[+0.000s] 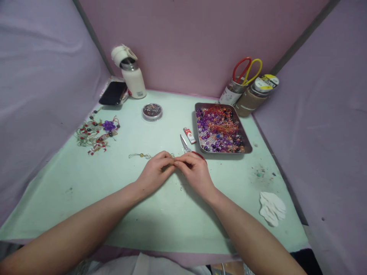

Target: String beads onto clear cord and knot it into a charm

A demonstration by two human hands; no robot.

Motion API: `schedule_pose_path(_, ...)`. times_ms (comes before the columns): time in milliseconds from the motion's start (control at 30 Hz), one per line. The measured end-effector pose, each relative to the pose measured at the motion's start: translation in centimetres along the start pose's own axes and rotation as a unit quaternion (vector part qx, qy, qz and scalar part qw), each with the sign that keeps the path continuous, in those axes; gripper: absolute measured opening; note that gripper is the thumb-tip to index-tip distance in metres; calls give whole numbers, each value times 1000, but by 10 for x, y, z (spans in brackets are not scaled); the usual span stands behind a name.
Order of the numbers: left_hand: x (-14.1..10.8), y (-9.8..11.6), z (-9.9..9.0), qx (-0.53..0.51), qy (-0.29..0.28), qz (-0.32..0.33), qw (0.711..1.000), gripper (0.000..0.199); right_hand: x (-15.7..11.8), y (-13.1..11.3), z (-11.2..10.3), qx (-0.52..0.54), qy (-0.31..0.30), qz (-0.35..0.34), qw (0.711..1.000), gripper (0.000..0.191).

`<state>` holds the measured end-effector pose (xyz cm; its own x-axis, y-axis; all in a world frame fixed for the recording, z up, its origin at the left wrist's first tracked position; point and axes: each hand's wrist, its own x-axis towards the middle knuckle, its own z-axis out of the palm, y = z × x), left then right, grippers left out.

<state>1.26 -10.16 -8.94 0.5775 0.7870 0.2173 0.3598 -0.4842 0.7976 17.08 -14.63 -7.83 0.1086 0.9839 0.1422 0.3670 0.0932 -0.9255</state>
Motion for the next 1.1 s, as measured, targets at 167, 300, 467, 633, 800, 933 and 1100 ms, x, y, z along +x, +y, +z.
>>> schedule_pose_path(167,0,4,-2,-2,9,-9,1000,14,-3,-2,2,-8,17,-2,1000,13)
schedule_pose_path(300,4,7,-7,-99,49,-88,990,13,-2,-3,0,18,25,31,999,19)
schedule_pose_path(467,8,7,-11,-257,69,-164,950,16,-1,-3,0,37,19,57,998,22)
schedule_pose_path(633,7,7,-11,-277,68,-174,942,15,0,-4,0,34,-7,48,998,21)
schedule_pose_path(800,8,5,-12,-240,45,-153,958,12,0,-6,-2,31,-6,51,998,23)
schedule_pose_path(933,7,1,-10,-244,33,-138,959,12,0,-4,-2,24,-14,51,998,24)
schedule_pose_path(1100,6,-2,-10,-248,23,-138,958,14,1,-3,-2,24,-29,58,998,26)
